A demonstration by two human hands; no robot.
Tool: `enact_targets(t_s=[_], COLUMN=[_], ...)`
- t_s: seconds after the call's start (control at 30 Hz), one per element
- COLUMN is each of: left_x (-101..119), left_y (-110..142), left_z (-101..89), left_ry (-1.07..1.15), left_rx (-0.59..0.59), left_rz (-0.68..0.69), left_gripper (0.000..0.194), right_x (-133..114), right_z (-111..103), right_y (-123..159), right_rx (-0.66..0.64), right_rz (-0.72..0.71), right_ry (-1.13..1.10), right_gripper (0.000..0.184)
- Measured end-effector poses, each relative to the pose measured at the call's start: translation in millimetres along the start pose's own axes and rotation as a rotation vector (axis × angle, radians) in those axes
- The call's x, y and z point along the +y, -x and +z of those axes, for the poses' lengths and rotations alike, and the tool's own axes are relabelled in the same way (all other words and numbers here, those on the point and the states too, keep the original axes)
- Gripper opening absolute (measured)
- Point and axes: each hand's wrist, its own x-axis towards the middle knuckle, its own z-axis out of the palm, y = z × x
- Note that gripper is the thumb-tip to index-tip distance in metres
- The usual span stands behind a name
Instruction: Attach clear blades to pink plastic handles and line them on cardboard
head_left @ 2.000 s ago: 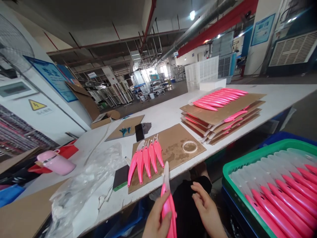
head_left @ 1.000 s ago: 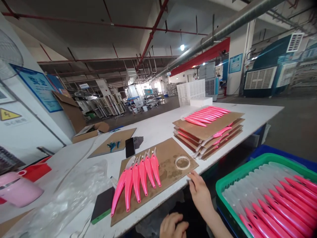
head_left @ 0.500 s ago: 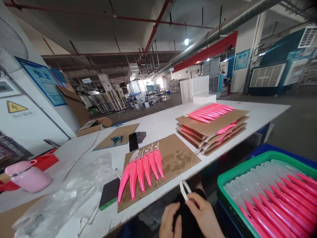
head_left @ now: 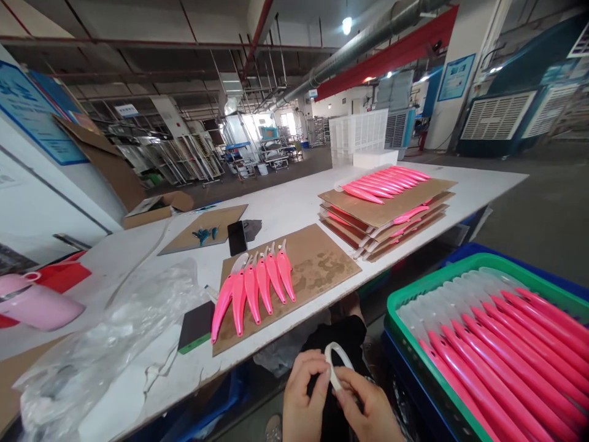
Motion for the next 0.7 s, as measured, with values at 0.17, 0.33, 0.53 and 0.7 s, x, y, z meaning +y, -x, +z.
enact_targets(t_s=[0.17,0.33,0.53,0.7], left_x=[2.0,1.9,6.9,14.3], left_y=[7.6,14.5,6.7,5.2], left_z=[3.7,7.6,-4.0,4.3], left_ry=[0.092,0.150,-0.061,-0.243], left_rx=[-0.029,0.046,-0.036,-0.239], left_rz=[0.040,-0.093,-0.078,0.064], left_gripper=[0.010,0.012,0.017,0.014], right_x=[-0.1,-7.7,-6.2,-3.9], right_z=[-12.6,-19.4,-24.7,-21.3], right_y=[-6.5,-10.2,-4.9,-3.2], right_rx=[0.125,0.153,0.169,0.116], right_rz=[-0.077,-0.076,-0.148,-0.149], right_ry=[0.320,0.396,0.548,0.726], right_gripper=[0.032,0.023,0.024,0.021])
